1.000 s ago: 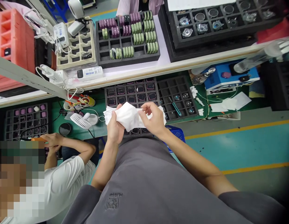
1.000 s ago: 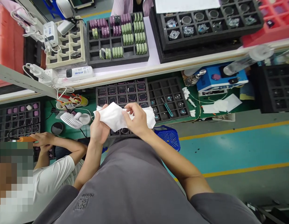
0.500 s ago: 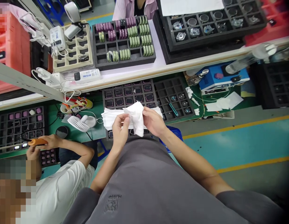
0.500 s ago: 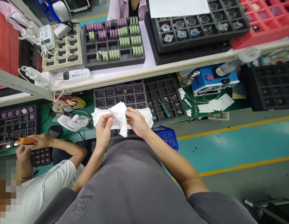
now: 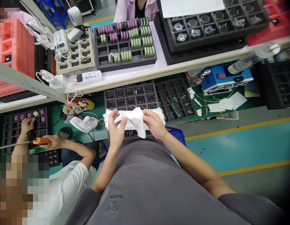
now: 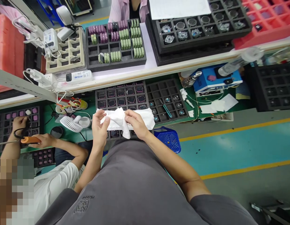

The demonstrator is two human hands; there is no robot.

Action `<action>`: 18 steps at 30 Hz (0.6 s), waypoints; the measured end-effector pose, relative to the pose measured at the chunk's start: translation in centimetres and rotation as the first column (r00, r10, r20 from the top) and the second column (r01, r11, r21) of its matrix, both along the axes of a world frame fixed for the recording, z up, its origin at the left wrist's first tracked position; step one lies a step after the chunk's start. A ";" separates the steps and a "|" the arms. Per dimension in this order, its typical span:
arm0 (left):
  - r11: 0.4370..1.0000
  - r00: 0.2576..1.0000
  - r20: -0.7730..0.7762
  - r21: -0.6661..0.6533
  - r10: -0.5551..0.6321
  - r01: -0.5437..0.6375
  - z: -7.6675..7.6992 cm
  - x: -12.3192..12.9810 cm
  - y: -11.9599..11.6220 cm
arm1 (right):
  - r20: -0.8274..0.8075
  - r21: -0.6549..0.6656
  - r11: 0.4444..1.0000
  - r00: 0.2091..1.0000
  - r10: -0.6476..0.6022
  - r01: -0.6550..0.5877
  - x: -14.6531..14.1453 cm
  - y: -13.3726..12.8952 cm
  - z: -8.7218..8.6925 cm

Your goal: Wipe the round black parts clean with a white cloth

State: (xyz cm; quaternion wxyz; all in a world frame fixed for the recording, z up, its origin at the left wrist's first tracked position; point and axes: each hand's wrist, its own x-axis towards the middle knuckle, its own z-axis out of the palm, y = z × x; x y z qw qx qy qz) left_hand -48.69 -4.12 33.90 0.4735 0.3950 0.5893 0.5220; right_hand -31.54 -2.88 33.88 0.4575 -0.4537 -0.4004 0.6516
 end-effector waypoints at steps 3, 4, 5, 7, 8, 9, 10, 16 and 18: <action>0.961 0.927 0.319 -0.128 -0.196 0.247 -1.1 -0.5 0.0 | -0.072 -0.081 0.997 0.997 -0.019 0.013 0.1 0.5 -0.5; 0.946 0.897 0.374 -0.124 -0.236 0.301 -1.3 -0.4 0.0 | -0.094 -0.103 0.994 0.995 -0.027 0.017 0.1 0.6 -0.7; 0.941 0.883 0.392 -0.107 -0.258 0.322 -1.4 -0.3 0.1 | -0.113 -0.121 0.992 0.993 -0.037 0.023 0.2 0.7 -0.8; 0.952 0.898 0.359 -0.070 -0.256 0.300 -1.3 0.1 0.2 | -0.143 -0.145 0.989 0.988 -0.058 0.037 0.3 0.8 -1.1; 0.957 0.907 0.341 -0.061 -0.249 0.285 -1.2 0.2 0.3 | -0.155 -0.154 0.987 0.986 -0.068 0.044 0.3 0.8 -1.2; 0.959 0.912 0.328 -0.056 -0.246 0.279 -1.0 0.3 0.4 | -0.166 -0.162 0.985 0.983 -0.080 0.053 0.4 0.7 -1.2; 0.959 0.916 0.313 -0.052 -0.250 0.279 -0.9 0.3 0.4 | -0.171 -0.169 0.984 0.981 -0.091 0.062 0.5 0.7 -1.2; 0.938 0.925 0.185 -0.037 -0.333 0.346 -0.7 -0.2 0.7 | -0.075 -0.055 0.991 0.989 -0.126 0.122 0.7 1.3 -0.6; 0.929 0.921 0.147 -0.035 -0.361 0.369 -0.7 -0.5 0.7 | -0.046 -0.004 0.992 0.991 -0.126 0.125 0.8 1.7 -0.6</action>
